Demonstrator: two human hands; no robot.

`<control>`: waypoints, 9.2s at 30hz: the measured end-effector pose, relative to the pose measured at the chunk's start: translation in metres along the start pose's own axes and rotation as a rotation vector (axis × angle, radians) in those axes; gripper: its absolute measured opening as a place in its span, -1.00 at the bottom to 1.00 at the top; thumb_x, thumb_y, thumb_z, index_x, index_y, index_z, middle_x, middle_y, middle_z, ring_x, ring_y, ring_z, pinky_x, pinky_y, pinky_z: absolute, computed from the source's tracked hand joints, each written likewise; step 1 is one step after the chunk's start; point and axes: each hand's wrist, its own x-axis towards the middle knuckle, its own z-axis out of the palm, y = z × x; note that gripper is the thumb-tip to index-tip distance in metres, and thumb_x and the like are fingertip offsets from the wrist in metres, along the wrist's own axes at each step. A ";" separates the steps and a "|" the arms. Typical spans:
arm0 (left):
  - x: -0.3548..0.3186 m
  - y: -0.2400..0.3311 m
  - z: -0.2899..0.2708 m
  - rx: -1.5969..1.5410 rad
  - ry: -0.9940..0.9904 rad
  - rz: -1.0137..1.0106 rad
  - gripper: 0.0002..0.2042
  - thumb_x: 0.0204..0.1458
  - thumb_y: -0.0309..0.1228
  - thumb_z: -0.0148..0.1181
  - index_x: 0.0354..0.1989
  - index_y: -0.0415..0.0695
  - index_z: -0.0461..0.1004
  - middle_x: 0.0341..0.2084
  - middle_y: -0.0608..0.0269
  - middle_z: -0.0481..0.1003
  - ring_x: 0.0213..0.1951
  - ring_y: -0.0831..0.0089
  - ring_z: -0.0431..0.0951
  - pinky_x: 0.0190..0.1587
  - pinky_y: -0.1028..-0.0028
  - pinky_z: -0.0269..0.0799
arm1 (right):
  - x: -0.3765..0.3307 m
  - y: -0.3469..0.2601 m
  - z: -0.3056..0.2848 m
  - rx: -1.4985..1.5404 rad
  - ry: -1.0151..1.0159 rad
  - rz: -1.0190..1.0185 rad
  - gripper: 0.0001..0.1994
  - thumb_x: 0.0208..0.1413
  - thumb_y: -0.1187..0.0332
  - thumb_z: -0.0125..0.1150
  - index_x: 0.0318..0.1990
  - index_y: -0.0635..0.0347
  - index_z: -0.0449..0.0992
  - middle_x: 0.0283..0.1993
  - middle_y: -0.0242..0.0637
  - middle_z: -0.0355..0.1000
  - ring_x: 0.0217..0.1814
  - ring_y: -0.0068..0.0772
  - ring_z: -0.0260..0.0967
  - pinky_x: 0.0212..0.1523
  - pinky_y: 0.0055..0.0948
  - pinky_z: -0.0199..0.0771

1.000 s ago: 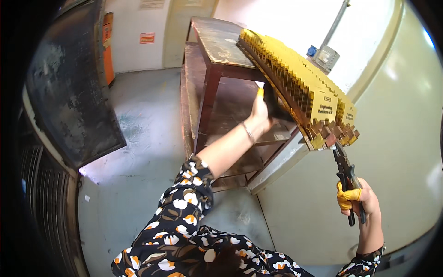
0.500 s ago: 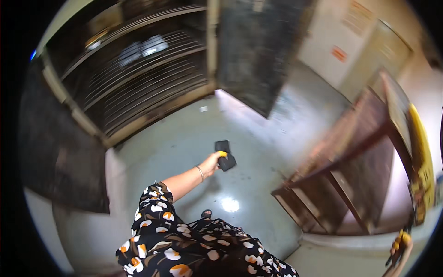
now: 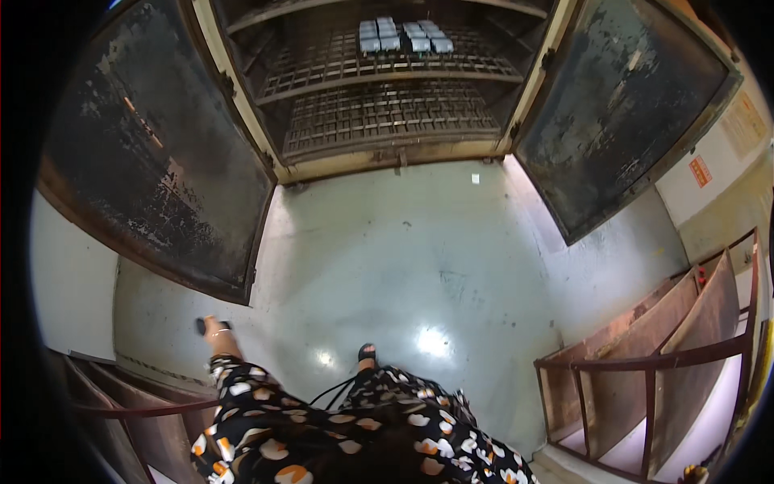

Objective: The person cleans a small rectangular metal plate with a yellow cloth, then retrieves a stack of similar plates from a large industrial oven using pliers. They place the stack on a workbench and proceed to clean a red mat on the table with a liquid solution and a cloth.

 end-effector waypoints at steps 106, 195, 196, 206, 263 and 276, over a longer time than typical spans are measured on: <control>-0.663 0.293 0.490 -0.332 -1.119 2.448 -0.56 -0.47 -0.19 0.27 -0.41 -0.23 0.40 0.18 0.07 0.12 0.27 0.24 0.00 0.22 0.23 -0.11 | -0.212 -0.083 0.958 0.086 -1.339 -0.218 -0.92 -0.23 0.59 -0.06 -0.50 0.37 0.35 -0.64 -0.21 0.29 -0.66 -0.33 0.24 -0.68 -0.37 0.23; -1.089 -0.320 -0.497 0.818 -3.008 -1.591 -0.42 -0.06 -0.30 -0.06 0.13 -0.38 0.05 0.10 -0.26 0.12 0.15 -0.04 0.16 0.23 0.09 0.05 | 0.061 0.234 -0.338 0.164 -0.172 0.210 -0.81 -0.14 0.48 0.03 -0.32 0.37 0.42 -0.32 -0.11 0.43 -0.41 -0.33 0.43 -0.53 -0.36 0.47; -1.095 -0.321 -0.499 0.821 -2.945 -1.672 -0.40 -0.06 -0.28 -0.06 0.14 -0.38 0.04 0.11 -0.30 0.09 0.15 -0.08 0.14 0.22 0.05 0.04 | 0.067 0.238 -0.339 0.183 -0.191 0.211 -0.81 -0.15 0.48 0.04 -0.32 0.36 0.42 -0.33 -0.11 0.43 -0.43 -0.33 0.43 -0.52 -0.34 0.47; -1.120 -0.295 -0.546 0.749 -2.899 -1.741 -0.66 -0.06 -0.23 0.03 -0.21 -0.25 0.33 -0.35 0.11 0.40 -0.27 0.24 0.42 -0.06 0.24 0.34 | 0.047 0.219 -0.322 0.418 -0.175 0.233 -0.93 -0.14 0.53 0.04 -0.46 0.33 0.32 -0.60 -0.23 0.24 -0.68 -0.49 0.13 -0.75 -0.49 0.18; -0.638 -0.182 -0.554 1.845 -2.562 -2.335 -0.46 0.07 0.08 -0.28 -0.07 -0.13 0.36 -0.20 0.14 0.45 -0.21 0.24 0.48 -0.17 0.27 0.46 | -0.662 0.070 0.056 0.230 0.656 0.818 -0.81 -0.11 0.50 0.17 -0.31 0.21 0.31 -0.50 -0.40 0.32 -0.48 -0.57 0.23 -0.46 -0.54 0.26; -0.339 -0.167 -0.594 3.265 -1.260 -2.025 -0.43 0.07 0.10 -0.26 -0.06 -0.16 0.36 -0.19 0.11 0.45 -0.20 0.20 0.48 -0.13 0.26 0.44 | -0.789 0.050 0.162 0.586 1.336 1.090 -0.72 -0.21 0.61 0.16 -0.26 0.28 0.34 -0.49 -0.45 0.32 -0.49 -0.65 0.22 -0.46 -0.61 0.26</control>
